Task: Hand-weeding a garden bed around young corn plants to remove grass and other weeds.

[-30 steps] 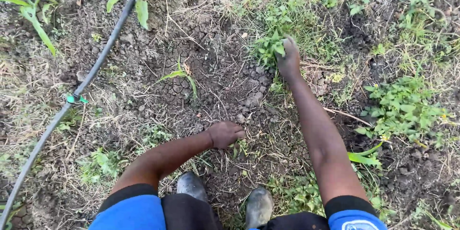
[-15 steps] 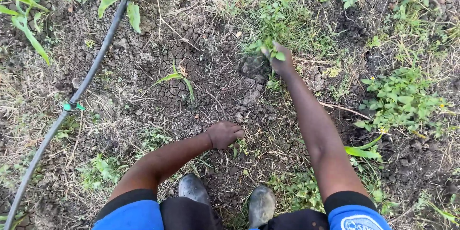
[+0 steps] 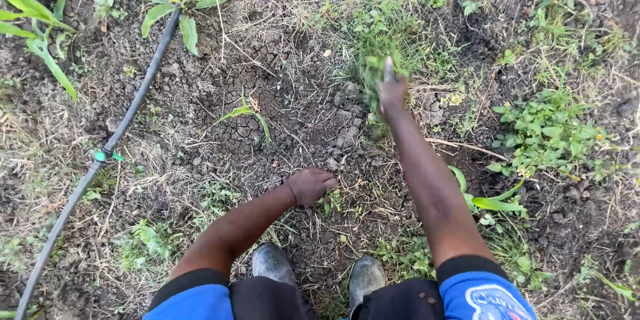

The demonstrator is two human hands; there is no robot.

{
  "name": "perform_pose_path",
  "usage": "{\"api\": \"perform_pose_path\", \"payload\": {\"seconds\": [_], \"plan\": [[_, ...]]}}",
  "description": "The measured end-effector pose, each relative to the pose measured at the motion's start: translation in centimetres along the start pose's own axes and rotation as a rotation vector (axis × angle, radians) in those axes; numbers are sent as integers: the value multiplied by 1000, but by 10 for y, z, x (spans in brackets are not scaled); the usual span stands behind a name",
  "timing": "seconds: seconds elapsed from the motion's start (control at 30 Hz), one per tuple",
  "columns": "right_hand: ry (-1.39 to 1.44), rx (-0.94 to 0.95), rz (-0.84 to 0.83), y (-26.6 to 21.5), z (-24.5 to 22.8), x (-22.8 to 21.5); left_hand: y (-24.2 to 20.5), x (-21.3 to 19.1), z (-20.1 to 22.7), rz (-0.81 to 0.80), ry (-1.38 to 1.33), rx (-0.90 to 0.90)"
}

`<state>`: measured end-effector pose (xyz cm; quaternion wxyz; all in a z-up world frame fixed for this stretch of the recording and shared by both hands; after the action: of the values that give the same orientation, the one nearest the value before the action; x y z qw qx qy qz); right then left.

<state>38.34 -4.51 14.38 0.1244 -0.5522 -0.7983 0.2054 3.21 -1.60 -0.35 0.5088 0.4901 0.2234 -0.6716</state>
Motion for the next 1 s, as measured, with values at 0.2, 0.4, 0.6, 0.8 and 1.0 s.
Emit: {"api": "perform_pose_path", "payload": {"seconds": [0.2,0.4,0.6,0.8,1.0], "plan": [[-106,36,19,-124,39,-46,14,-52,18,-347,-59,-59],[-869,233,-18,-156,80,-106,19,-49,25,-350,-82,-111],[-755,-247,-123,-58,-21,-43,14,-44,17,-175,-119,7],[-952,-379,-293,17,53,2,8,-21,7,2,-15,22],[-679,-353,-340,-14,52,-15,5,-4,3,9,-3,42]]}}
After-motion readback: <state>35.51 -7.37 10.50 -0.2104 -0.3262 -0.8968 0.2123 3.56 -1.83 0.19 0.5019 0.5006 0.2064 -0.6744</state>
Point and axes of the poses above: each hand's wrist, its own y-axis towards the middle knuckle, its own x-axis out of the palm, z = x × y, the point moved 4 cm from there along y, towards the middle knuckle, and after that the axes turned 8 degrees about -z, right-handed, at the moved point
